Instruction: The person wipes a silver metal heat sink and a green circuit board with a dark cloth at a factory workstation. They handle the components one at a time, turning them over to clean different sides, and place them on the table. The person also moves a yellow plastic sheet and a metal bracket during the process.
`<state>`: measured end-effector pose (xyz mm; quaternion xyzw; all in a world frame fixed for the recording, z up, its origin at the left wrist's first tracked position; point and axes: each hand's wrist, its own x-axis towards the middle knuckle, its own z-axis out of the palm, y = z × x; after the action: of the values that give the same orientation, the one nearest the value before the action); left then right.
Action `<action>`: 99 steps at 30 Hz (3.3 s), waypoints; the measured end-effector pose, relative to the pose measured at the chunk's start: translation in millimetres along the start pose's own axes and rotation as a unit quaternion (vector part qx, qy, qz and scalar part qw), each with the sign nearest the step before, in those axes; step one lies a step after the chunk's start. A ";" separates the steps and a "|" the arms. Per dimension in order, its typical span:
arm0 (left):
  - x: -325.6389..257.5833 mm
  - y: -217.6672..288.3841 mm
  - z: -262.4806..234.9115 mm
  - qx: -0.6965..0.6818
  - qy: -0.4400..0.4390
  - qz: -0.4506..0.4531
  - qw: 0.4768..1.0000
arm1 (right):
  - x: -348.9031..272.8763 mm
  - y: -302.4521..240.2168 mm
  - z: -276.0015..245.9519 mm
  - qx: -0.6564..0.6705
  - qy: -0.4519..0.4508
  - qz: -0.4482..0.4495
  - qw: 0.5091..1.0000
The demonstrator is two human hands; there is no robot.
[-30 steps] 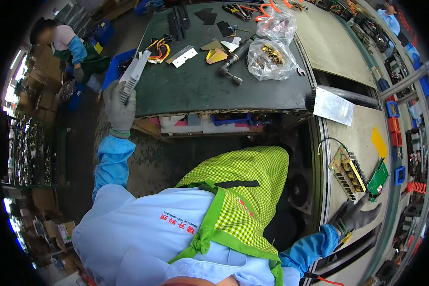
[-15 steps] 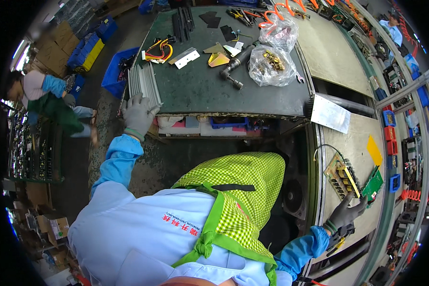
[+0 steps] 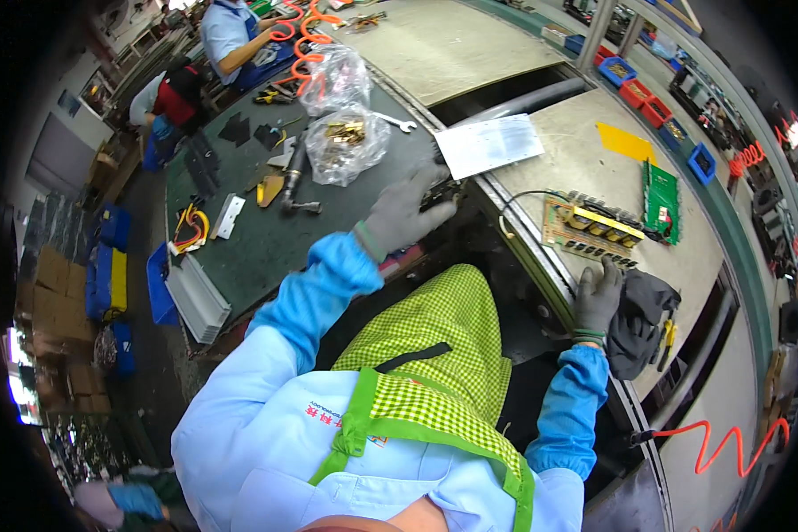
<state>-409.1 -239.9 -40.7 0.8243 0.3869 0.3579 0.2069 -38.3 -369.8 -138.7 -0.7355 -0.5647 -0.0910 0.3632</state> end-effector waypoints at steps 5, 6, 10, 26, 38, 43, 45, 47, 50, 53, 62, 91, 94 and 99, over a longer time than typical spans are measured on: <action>93.0 -28.6 51.6 0.299 -0.025 -0.080 0.950 | -1.1 4.2 -2.3 -0.003 0.039 -0.002 0.999; 100.3 -26.9 50.6 0.326 -0.069 -0.105 0.937 | -1.7 3.3 -1.1 -0.006 0.036 -0.005 0.999; 152.9 -30.6 42.5 0.270 -0.201 -0.156 0.929 | 1.9 -2.7 -2.3 -0.009 0.022 0.015 1.000; 179.4 -28.2 23.3 0.273 -0.290 -0.087 0.913 | -1.9 -1.6 -4.7 -0.006 0.048 -0.008 0.999; 81.9 118.9 -109.2 0.386 -0.398 0.210 0.805 | 6.1 -175.6 -23.3 0.420 -0.274 -0.068 0.863; 49.6 105.6 -146.5 0.411 -0.296 0.139 0.851 | -11.4 -209.0 -17.6 0.488 -0.363 0.041 0.793; 36.1 77.5 -163.2 0.350 -0.070 0.165 0.919 | -16.3 -216.9 -8.4 0.552 -0.350 0.079 0.753; 5.6 54.3 -180.2 0.265 0.111 0.171 0.942 | -22.8 -228.8 -1.4 0.631 -0.338 0.140 0.684; -58.7 10.8 -155.0 0.065 0.136 -0.020 0.988 | -21.7 -261.8 -10.1 0.691 -0.359 0.178 0.602; -107.5 -3.3 -108.8 -0.351 0.023 -0.134 0.927 | -26.9 -283.1 -7.2 0.681 -0.393 0.159 0.597; -168.1 35.4 -148.2 -0.466 0.270 -0.253 0.804 | -31.5 -352.2 -3.1 0.618 -0.560 -0.017 0.552; -340.1 -95.3 -295.4 -0.284 0.380 -0.488 0.733 | -44.7 -292.2 36.1 0.563 -0.576 0.092 0.586; -334.0 -85.4 -294.4 -0.306 0.371 -0.486 0.730 | -44.7 -285.7 38.7 0.576 -0.568 0.089 0.581; -341.1 -76.8 -299.2 -0.302 0.373 -0.496 0.724 | -44.3 -280.1 41.2 0.571 -0.557 0.103 0.594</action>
<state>-822.7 -441.6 -37.8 0.2092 0.6578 0.5808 0.4316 -316.2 -349.9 -71.7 -0.3390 -0.5139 0.7154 0.3304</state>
